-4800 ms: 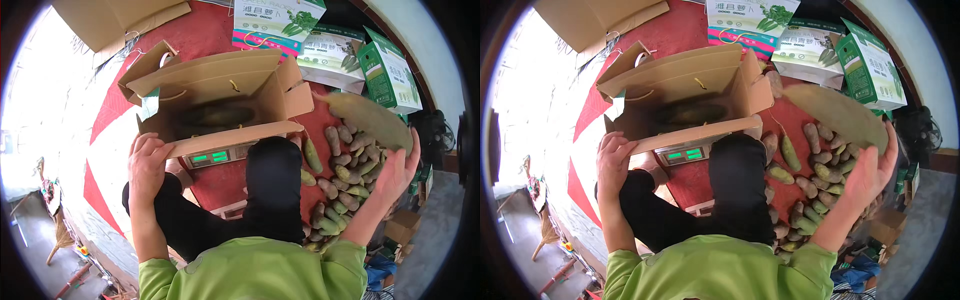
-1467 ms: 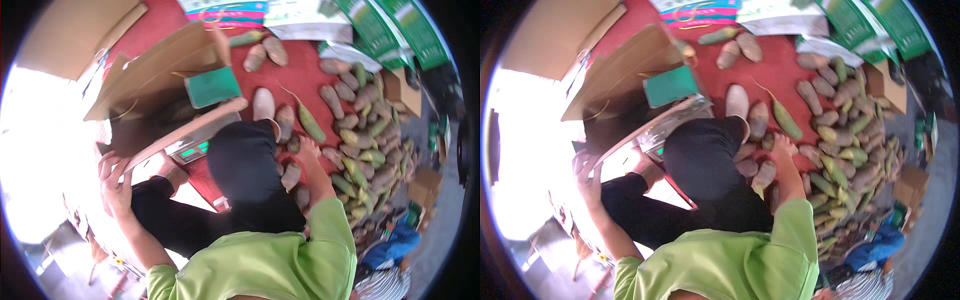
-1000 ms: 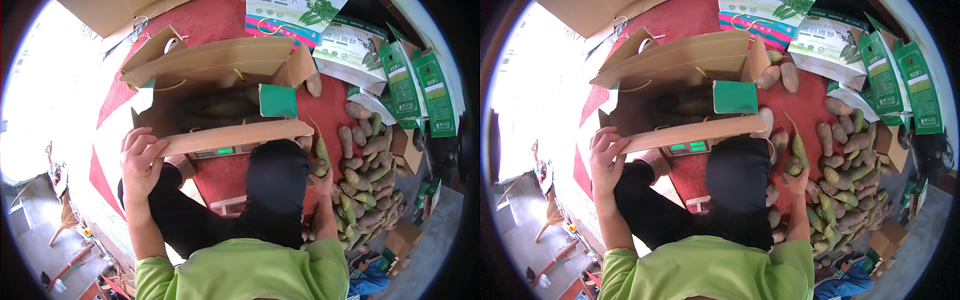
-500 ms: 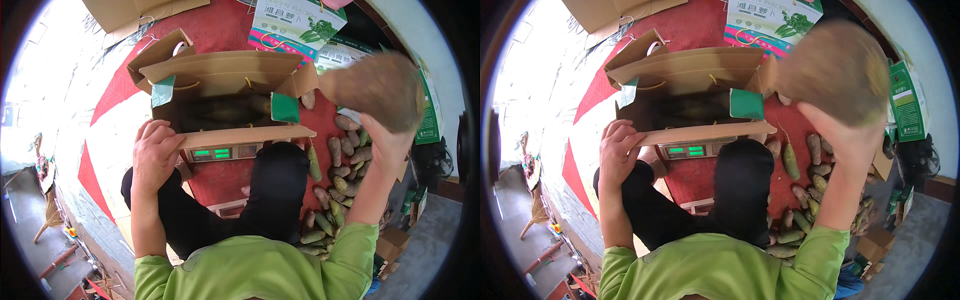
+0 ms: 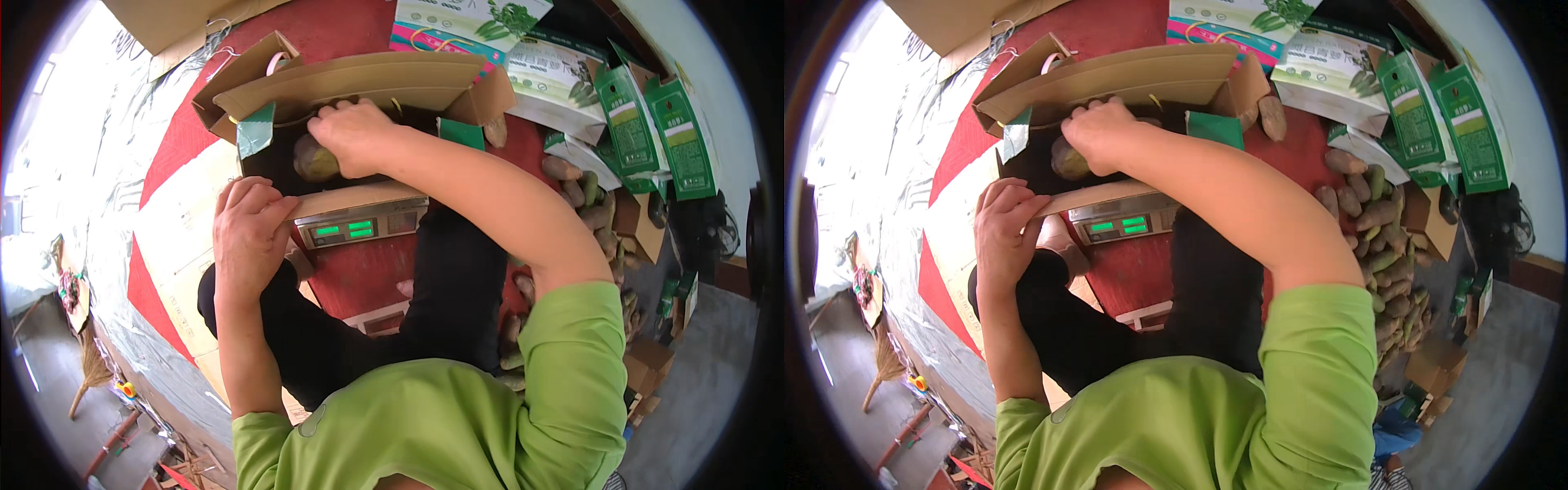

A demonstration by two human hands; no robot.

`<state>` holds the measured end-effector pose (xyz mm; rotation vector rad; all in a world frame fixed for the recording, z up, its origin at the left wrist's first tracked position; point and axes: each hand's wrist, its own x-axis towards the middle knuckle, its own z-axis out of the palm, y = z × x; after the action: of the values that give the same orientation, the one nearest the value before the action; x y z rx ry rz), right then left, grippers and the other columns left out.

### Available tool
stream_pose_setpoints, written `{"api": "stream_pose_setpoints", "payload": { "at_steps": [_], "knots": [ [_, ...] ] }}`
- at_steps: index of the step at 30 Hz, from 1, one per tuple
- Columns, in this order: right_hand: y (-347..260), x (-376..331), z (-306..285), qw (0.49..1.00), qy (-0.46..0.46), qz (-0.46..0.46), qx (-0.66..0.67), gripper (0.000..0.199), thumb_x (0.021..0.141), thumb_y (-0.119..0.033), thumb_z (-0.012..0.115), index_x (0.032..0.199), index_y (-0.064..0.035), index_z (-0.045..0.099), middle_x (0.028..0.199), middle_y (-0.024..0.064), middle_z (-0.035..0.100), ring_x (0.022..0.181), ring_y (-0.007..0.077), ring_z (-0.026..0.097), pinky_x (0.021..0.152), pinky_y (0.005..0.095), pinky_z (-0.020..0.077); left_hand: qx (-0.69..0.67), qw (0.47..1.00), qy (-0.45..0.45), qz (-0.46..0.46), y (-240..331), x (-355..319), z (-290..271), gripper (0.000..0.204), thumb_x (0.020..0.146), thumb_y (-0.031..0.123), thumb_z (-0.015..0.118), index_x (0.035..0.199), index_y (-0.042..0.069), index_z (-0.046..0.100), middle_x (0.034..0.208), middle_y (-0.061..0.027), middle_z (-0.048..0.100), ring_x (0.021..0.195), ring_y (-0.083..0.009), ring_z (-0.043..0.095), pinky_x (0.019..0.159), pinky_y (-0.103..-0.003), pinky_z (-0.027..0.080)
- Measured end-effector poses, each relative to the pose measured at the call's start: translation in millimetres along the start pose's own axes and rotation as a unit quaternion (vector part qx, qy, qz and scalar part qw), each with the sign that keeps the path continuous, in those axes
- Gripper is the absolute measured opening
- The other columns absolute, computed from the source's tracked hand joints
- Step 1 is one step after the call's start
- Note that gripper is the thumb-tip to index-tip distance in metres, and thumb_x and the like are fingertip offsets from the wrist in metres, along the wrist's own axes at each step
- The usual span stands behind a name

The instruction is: Sort and package vegetables into boxes and bags using a weighing scale.

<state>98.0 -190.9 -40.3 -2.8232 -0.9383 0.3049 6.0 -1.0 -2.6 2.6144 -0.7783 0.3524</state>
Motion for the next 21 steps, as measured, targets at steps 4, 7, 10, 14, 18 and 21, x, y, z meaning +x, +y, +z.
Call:
{"api": "stream_pose_setpoints", "payload": {
  "at_steps": [4, 7, 10, 14, 18, 21],
  "knots": [
    [4, 11, 16, 0.999, -0.024, 0.010, -0.026, 0.039, 0.071, -0.009, 0.067, 0.109, -0.0041, 0.059, 0.112, 0.0140, 0.060, 0.110, 0.0307, 0.057, 0.088, 0.0460, 0.0456, -0.008, 1.000, -0.011, 0.003, 3, 3, 2, 0.019, 0.064, 0.003, 0.067, 0.083, 0.006, 0.069, 0.081, -0.0060, 0.060, 0.095, -0.0270, 0.059, 0.086, -0.040, 0.046],
    [4, 6, 4, 0.999, 0.033, 0.019, 0.028, 0.044, 0.072, -0.021, 0.073, 0.112, -0.0070, 0.058, 0.112, 0.0129, 0.060, 0.111, 0.0319, 0.057, 0.089, 0.0454, 0.0459, -0.006, 1.000, -0.018, 0.000, 3, 3, 0, 0.022, 0.063, 0.001, 0.066, 0.084, 0.005, 0.069, 0.083, -0.0069, 0.060, 0.095, -0.0283, 0.059, 0.085, -0.040, 0.046],
    [12, -21, -30, 0.986, 0.138, -0.017, 0.097, 0.057, 0.072, -0.031, 0.076, 0.119, -0.0072, 0.056, 0.112, 0.0142, 0.062, 0.108, 0.0334, 0.059, 0.089, 0.0435, 0.0475, 0.002, 0.999, -0.034, -0.017, 6, 0, -1, 0.024, 0.064, -0.001, 0.065, 0.088, 0.003, 0.069, 0.085, -0.0086, 0.061, 0.098, -0.0294, 0.058, 0.087, -0.040, 0.045],
    [51, -109, -60, 0.922, 0.294, 0.035, 0.251, 0.046, 0.078, -0.031, 0.071, 0.115, -0.0051, 0.061, 0.099, 0.0126, 0.068, 0.093, 0.0264, 0.066, 0.081, 0.0371, 0.0511, 0.018, 0.999, -0.039, -0.026, 10, -1, -1, 0.021, 0.069, -0.001, 0.065, 0.090, 0.002, 0.069, 0.087, -0.0098, 0.061, 0.100, -0.0293, 0.057, 0.089, -0.040, 0.043],
    [88, -214, -22, 0.797, 0.409, 0.163, 0.414, 0.028, 0.083, -0.015, 0.066, 0.107, -0.0018, 0.062, 0.090, 0.0074, 0.068, 0.082, 0.0163, 0.065, 0.073, 0.0296, 0.0516, 0.015, 0.999, -0.037, -0.026, 14, 2, 2, 0.018, 0.072, 0.001, 0.067, 0.090, 0.002, 0.069, 0.087, -0.0096, 0.061, 0.099, -0.0288, 0.058, 0.088, -0.040, 0.044],
    [97, -277, 65, 0.731, 0.437, 0.368, 0.373, 0.023, 0.083, -0.009, 0.065, 0.104, 0.0003, 0.062, 0.088, 0.0069, 0.068, 0.082, 0.0149, 0.064, 0.073, 0.0287, 0.0511, 0.031, 0.999, -0.036, -0.014, 18, 6, 6, 0.016, 0.075, 0.002, 0.069, 0.091, 0.002, 0.068, 0.089, -0.0091, 0.062, 0.098, -0.0280, 0.058, 0.087, -0.038, 0.045]
  ]
}}
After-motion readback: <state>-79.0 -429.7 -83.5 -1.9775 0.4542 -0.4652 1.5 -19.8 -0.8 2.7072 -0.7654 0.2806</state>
